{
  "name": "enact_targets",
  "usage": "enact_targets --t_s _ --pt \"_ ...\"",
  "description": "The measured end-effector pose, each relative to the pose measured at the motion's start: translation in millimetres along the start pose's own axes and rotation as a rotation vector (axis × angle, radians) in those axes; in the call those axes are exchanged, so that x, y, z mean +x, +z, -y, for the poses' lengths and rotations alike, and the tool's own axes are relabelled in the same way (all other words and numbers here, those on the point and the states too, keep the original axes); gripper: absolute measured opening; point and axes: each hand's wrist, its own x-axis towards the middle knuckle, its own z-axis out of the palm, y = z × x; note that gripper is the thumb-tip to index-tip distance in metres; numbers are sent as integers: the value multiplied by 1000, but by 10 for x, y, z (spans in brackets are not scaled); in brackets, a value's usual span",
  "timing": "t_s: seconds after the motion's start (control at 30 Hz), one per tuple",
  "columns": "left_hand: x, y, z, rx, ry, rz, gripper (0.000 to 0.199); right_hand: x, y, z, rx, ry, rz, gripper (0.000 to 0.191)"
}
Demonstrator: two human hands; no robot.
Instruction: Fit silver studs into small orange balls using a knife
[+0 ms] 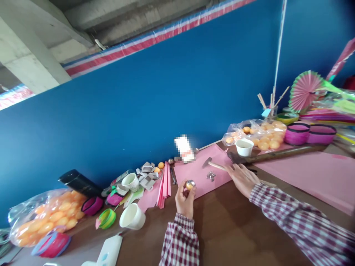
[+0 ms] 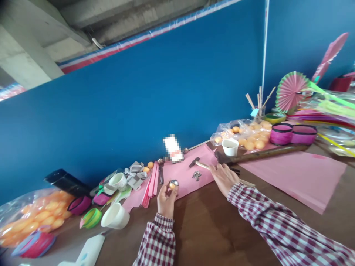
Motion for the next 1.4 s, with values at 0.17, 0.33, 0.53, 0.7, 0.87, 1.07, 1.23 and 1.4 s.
enact_targets --t_s 0.17,0.33,0.53,0.7,0.87,1.07,1.23,1.4 --pt "28 -11 38 -44 -1 -35 47 -74 -108 121 201 -119 -167 28" --pt "79 -44 72 9 30 -137 39 -174 -196 307 248 -258 -268 26" --pt "65 -7 23 2 5 -174 37 -225 -135 374 179 -362 -280 36" --pt "50 8 -15 35 29 -186 37 -219 -101 354 189 -329 -301 38" --pt "33 -3 6 37 55 -167 39 -215 -111 374 213 -339 -291 37" --pt "45 0 -4 -13 57 -203 39 -211 -125 340 268 -272 -309 37" --pt "55 -13 -2 -15 44 -193 37 -208 -118 354 316 -260 -325 37" --pt "38 1 -28 9 13 -162 39 -226 -143 413 273 -297 -257 35"
